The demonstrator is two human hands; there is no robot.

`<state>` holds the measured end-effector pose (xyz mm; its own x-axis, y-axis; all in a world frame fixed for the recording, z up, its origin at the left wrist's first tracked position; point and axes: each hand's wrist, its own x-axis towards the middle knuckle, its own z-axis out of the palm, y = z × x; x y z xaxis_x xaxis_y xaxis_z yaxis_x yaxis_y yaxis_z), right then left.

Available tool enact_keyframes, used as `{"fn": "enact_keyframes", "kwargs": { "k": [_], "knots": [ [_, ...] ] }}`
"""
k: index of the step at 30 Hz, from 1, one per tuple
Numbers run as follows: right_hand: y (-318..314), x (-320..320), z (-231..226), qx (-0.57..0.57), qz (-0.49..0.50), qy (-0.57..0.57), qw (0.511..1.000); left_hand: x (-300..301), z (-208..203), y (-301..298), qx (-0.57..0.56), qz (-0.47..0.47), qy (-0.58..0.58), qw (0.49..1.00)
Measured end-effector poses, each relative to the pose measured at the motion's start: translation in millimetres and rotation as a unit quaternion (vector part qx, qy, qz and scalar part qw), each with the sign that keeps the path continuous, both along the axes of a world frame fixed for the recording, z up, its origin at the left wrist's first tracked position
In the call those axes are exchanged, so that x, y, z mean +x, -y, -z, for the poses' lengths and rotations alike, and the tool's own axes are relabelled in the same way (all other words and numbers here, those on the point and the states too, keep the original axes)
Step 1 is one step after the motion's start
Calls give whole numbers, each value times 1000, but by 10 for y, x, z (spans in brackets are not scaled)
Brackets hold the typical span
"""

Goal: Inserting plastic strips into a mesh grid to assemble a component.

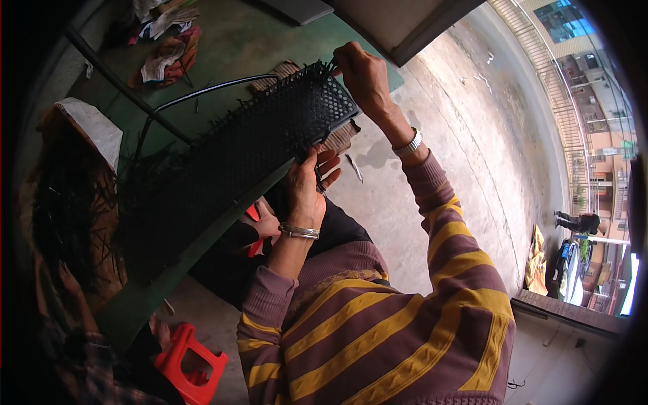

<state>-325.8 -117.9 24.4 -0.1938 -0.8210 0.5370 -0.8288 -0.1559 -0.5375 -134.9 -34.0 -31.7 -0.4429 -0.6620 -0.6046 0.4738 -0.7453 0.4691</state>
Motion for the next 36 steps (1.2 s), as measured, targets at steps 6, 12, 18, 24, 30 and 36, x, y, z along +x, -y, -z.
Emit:
{"fn": "enact_keyframes", "kwargs": {
  "k": [6,12,18,24,30,36],
  "knots": [
    [29,-26,-48,8,-80,45,996,15,8,-25,-27,-6,-9,1000],
    [55,-2,-48,9,-54,19,998,25,-69,-21,-11,-13,-16,1000],
    [79,1,-46,18,-48,-62,997,9,-36,-21,-14,-31,-24,999],
    [89,37,-30,19,-73,-19,997,17,-46,-23,-14,-40,-25,999],
    [77,38,-50,19,-68,7,997,3,-112,-45,-29,-38,-10,999],
    [40,15,-26,9,-110,62,992,45,-128,-70,-34,-17,-21,999]
  ]
}}
